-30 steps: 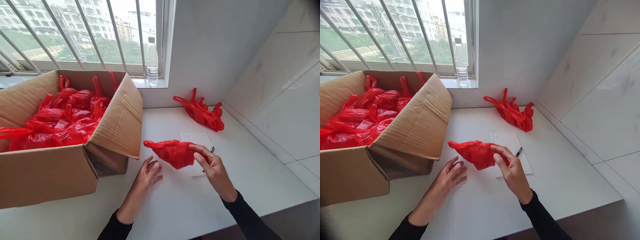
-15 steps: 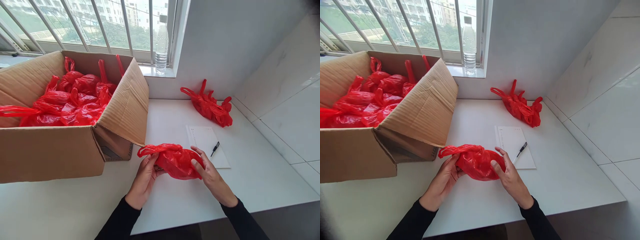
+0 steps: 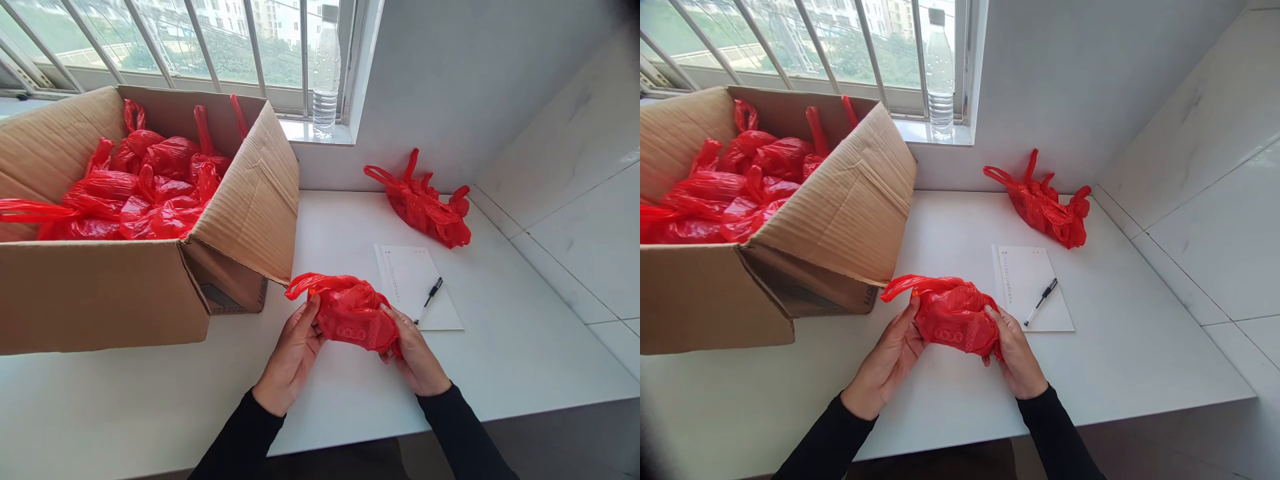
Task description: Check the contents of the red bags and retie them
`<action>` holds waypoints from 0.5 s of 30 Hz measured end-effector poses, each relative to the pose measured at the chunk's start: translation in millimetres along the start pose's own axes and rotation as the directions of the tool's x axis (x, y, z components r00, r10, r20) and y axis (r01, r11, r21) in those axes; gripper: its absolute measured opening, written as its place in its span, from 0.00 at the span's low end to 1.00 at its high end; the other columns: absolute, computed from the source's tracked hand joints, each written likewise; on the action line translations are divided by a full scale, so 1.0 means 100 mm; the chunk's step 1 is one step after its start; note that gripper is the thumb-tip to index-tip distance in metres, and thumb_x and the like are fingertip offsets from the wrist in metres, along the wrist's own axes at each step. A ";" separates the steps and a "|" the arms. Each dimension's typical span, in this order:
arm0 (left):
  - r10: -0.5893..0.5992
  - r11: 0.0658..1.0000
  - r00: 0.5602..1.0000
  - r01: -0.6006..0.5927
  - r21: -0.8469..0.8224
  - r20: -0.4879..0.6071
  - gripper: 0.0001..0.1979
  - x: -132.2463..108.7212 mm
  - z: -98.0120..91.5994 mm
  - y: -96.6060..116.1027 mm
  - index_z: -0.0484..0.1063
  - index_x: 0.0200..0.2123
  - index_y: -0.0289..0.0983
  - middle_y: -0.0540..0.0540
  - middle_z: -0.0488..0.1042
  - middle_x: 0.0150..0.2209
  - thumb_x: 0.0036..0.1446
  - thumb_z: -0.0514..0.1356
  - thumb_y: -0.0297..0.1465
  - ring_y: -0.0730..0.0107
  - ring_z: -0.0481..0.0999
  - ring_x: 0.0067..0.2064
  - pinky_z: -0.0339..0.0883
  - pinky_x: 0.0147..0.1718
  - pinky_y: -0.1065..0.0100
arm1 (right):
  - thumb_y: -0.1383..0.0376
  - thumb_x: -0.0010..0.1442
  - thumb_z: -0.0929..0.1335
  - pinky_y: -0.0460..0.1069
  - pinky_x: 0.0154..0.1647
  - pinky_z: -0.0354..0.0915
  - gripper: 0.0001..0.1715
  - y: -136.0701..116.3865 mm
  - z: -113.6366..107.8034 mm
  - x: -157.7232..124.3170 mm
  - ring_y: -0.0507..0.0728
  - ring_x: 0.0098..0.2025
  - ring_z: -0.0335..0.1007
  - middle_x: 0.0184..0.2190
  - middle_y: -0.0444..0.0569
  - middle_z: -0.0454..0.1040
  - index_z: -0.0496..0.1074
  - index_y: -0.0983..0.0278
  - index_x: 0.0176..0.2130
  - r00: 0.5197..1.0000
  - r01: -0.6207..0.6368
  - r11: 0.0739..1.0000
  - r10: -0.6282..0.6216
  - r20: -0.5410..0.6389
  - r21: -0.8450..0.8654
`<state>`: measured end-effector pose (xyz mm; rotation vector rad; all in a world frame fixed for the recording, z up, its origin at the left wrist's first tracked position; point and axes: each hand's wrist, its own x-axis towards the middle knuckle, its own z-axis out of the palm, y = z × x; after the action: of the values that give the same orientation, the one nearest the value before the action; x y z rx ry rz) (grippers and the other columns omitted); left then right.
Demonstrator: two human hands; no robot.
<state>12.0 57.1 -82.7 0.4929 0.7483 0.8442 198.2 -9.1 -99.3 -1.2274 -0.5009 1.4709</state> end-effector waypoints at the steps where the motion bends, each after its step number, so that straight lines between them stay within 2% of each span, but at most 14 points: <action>1: -0.009 1.000 1.000 0.009 -0.014 0.012 0.22 -0.02 0.02 -0.01 0.76 0.52 0.40 0.41 0.80 0.52 0.62 0.65 0.47 0.56 0.79 0.53 0.72 0.52 0.58 | 0.47 0.64 0.71 0.43 0.16 0.58 0.22 0.01 0.00 0.00 0.50 0.22 0.57 0.22 0.39 0.65 0.77 0.58 0.50 1.000 0.004 1.000 -0.004 -0.005 0.018; 3: -0.022 0.999 0.998 0.024 -0.034 0.064 0.25 -0.06 0.05 -0.03 0.71 0.59 0.45 0.43 0.78 0.56 0.61 0.67 0.44 0.55 0.77 0.56 0.71 0.54 0.56 | 0.48 0.64 0.71 0.43 0.16 0.59 0.20 0.03 -0.01 0.01 0.50 0.22 0.59 0.22 0.40 0.67 0.77 0.58 0.48 1.000 0.019 0.999 -0.018 -0.017 0.042; 5: -0.007 1.000 0.996 0.010 -0.029 0.090 0.34 -0.08 0.08 -0.04 0.64 0.64 0.48 0.44 0.77 0.56 0.57 0.71 0.34 0.57 0.76 0.57 0.70 0.56 0.56 | 0.49 0.64 0.71 0.43 0.16 0.60 0.19 0.05 -0.02 0.02 0.51 0.23 0.61 0.23 0.41 0.69 0.77 0.57 0.47 0.999 0.031 0.998 -0.030 -0.029 0.050; 7: 0.023 1.000 0.997 -0.023 -0.012 0.075 0.42 -0.07 0.07 -0.05 0.60 0.66 0.48 0.45 0.79 0.53 0.52 0.73 0.26 0.60 0.77 0.55 0.69 0.56 0.59 | 0.49 0.65 0.71 0.44 0.17 0.62 0.18 0.07 -0.05 0.03 0.51 0.24 0.63 0.24 0.41 0.71 0.77 0.57 0.46 0.999 0.034 0.998 -0.032 -0.036 0.051; 8: 0.037 0.999 0.998 -0.037 -0.005 0.056 0.42 -0.05 0.06 -0.06 0.59 0.66 0.47 0.46 0.79 0.51 0.52 0.73 0.25 0.61 0.78 0.53 0.69 0.55 0.60 | 0.49 0.65 0.70 0.44 0.17 0.63 0.18 0.08 -0.06 0.03 0.52 0.24 0.64 0.25 0.41 0.71 0.77 0.57 0.46 0.999 0.034 0.998 -0.032 -0.039 0.052; 12: 0.045 0.999 0.998 -0.045 0.010 0.041 0.33 0.00 0.04 -0.09 0.66 0.62 0.42 0.43 0.80 0.49 0.54 0.73 0.29 0.58 0.79 0.51 0.72 0.51 0.59 | 0.48 0.65 0.70 0.45 0.18 0.64 0.19 0.09 -0.06 0.03 0.51 0.22 0.64 0.24 0.42 0.71 0.78 0.59 0.44 0.998 0.037 0.998 -0.034 -0.044 0.051; 15: 0.067 0.998 0.997 -0.068 0.016 0.041 0.28 -0.01 0.06 -0.13 0.69 0.60 0.42 0.42 0.79 0.53 0.58 0.71 0.34 0.56 0.77 0.55 0.69 0.55 0.58 | 0.47 0.65 0.70 0.45 0.19 0.65 0.20 0.08 -0.03 0.02 0.53 0.25 0.67 0.26 0.43 0.73 0.78 0.59 0.45 0.998 0.046 0.998 -0.044 -0.042 0.049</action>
<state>22.0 48.1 -86.4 0.5515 0.7057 0.8886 197.4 -10.7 -107.3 -1.1974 -0.4592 1.4099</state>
